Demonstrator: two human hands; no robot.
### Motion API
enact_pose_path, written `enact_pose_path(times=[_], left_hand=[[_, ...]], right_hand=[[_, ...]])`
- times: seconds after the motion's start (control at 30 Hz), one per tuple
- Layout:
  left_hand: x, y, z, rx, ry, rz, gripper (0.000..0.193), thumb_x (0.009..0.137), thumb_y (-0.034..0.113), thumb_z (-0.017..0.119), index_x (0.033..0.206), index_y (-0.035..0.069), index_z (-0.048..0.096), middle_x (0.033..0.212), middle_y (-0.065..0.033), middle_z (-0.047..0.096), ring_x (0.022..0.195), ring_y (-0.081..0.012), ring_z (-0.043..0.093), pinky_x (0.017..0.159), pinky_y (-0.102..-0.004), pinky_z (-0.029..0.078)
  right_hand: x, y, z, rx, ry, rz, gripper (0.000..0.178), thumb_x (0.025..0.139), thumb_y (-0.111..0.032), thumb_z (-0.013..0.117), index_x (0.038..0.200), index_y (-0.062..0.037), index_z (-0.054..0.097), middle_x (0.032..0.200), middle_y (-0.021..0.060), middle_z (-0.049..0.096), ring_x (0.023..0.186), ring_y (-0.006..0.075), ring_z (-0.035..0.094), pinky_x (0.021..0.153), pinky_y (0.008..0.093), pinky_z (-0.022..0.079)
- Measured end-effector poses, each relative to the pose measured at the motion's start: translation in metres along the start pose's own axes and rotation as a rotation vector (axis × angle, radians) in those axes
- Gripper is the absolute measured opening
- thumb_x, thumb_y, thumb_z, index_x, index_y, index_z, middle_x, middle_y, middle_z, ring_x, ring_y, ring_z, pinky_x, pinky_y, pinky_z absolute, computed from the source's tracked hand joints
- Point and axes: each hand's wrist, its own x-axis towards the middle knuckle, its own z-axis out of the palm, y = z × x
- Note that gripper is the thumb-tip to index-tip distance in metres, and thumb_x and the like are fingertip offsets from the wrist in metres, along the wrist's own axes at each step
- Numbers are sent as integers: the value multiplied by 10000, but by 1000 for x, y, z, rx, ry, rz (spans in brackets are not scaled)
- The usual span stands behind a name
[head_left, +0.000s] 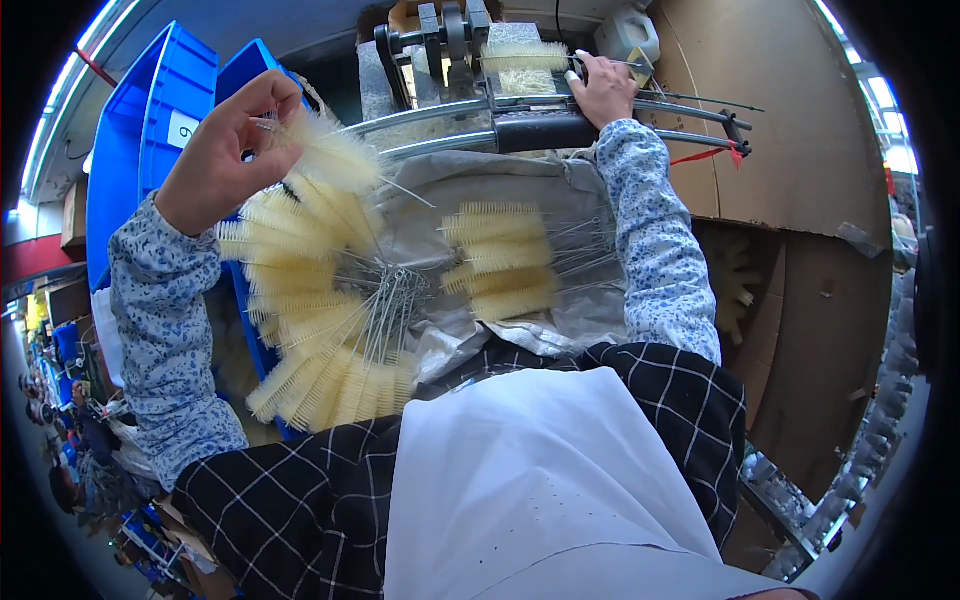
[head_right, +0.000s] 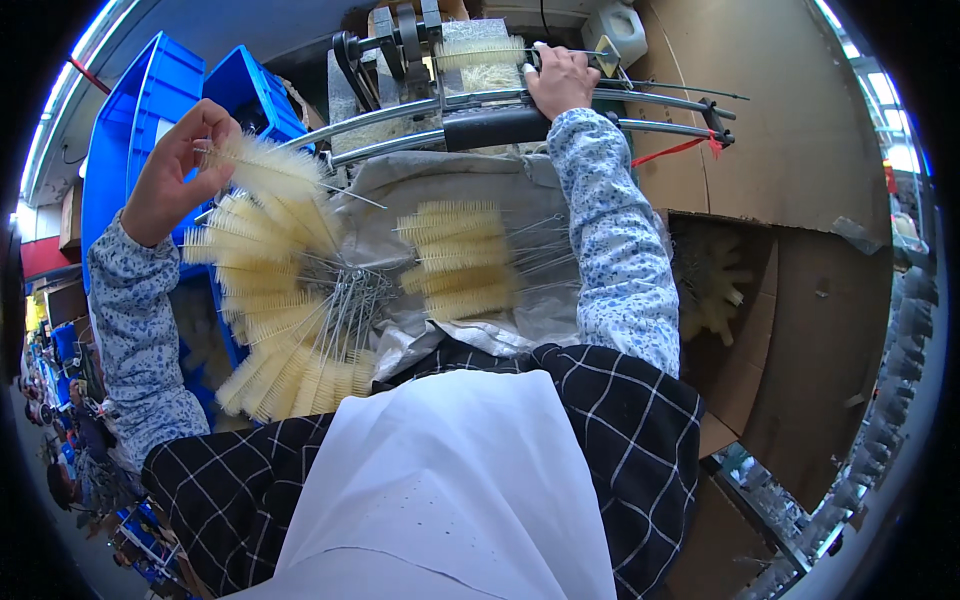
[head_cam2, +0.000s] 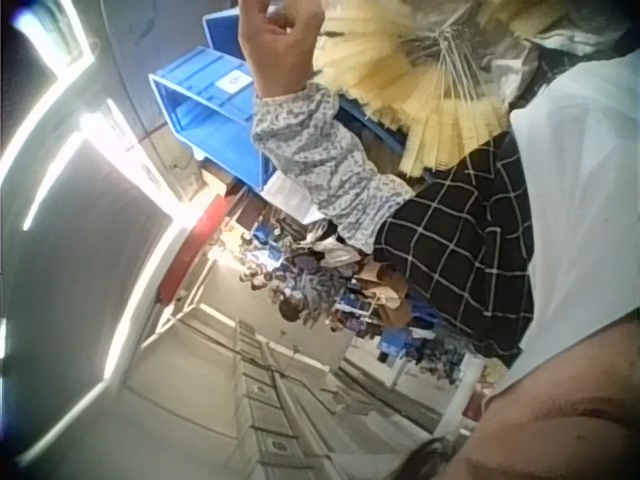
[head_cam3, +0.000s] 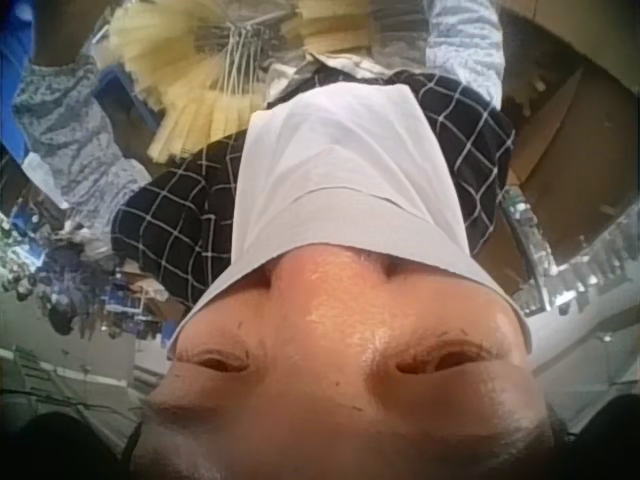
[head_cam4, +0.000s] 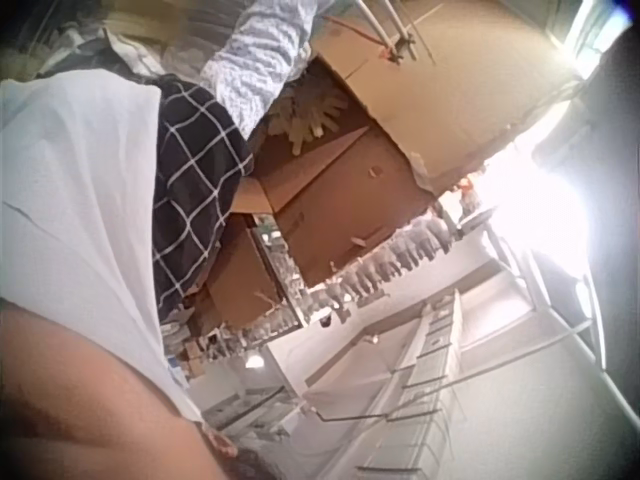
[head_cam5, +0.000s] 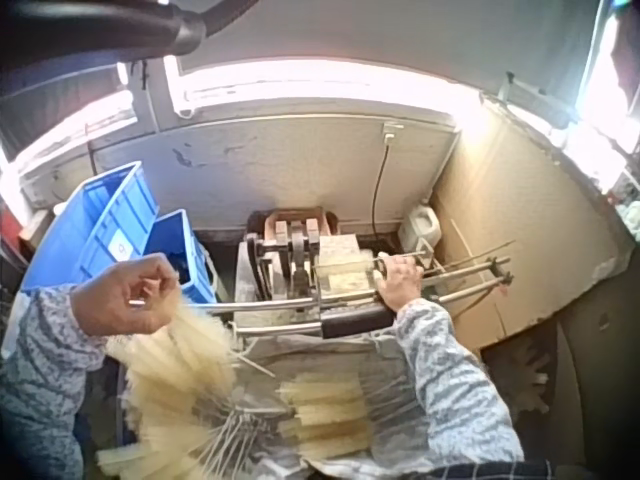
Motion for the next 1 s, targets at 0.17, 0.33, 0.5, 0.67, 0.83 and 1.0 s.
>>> enact_pose_path(times=[0.17,0.33,0.5,0.67,0.83,1.0], left_hand=[[2,4,-5,20,11,21,232,726,90,550,911,60,414,836,-7,387,639,-41,434,576,-175,400],[0,11,-11,18,24,24,221,738,98,544,916,66,417,838,-3,381,658,-45,438,602,-183,407],[-1,5,-11,68,38,62,222,739,100,544,918,66,418,840,-1,376,644,-45,440,598,-181,404],[18,17,-7,67,-16,14,215,748,110,547,914,71,415,836,0,368,606,-39,422,550,-177,371],[22,17,-4,53,-58,-16,199,765,133,546,905,77,417,836,8,370,598,-34,413,539,-176,352],[3,-2,-10,82,26,43,197,785,160,544,920,79,427,850,9,400,648,-43,425,594,-171,366]], right_hand=[[3,-4,17,192,91,-11,345,735,-177,548,1073,-111,569,1025,63,578,976,247,521,821,404,394],[0,-41,15,190,77,-29,297,714,-152,556,1004,-93,593,967,62,584,933,242,538,789,412,408],[-8,-92,15,160,25,-2,186,782,-156,498,920,-87,601,950,70,580,921,220,545,777,423,404],[-4,-129,7,183,-61,13,227,811,-104,441,1004,-71,555,1000,68,560,972,224,513,834,414,368],[-6,-118,7,124,-58,-15,218,805,-123,455,989,-85,566,959,62,569,939,219,533,805,410,389],[-2,-52,14,23,32,-23,212,748,-155,536,950,-122,594,940,50,584,890,212,565,731,407,438]])
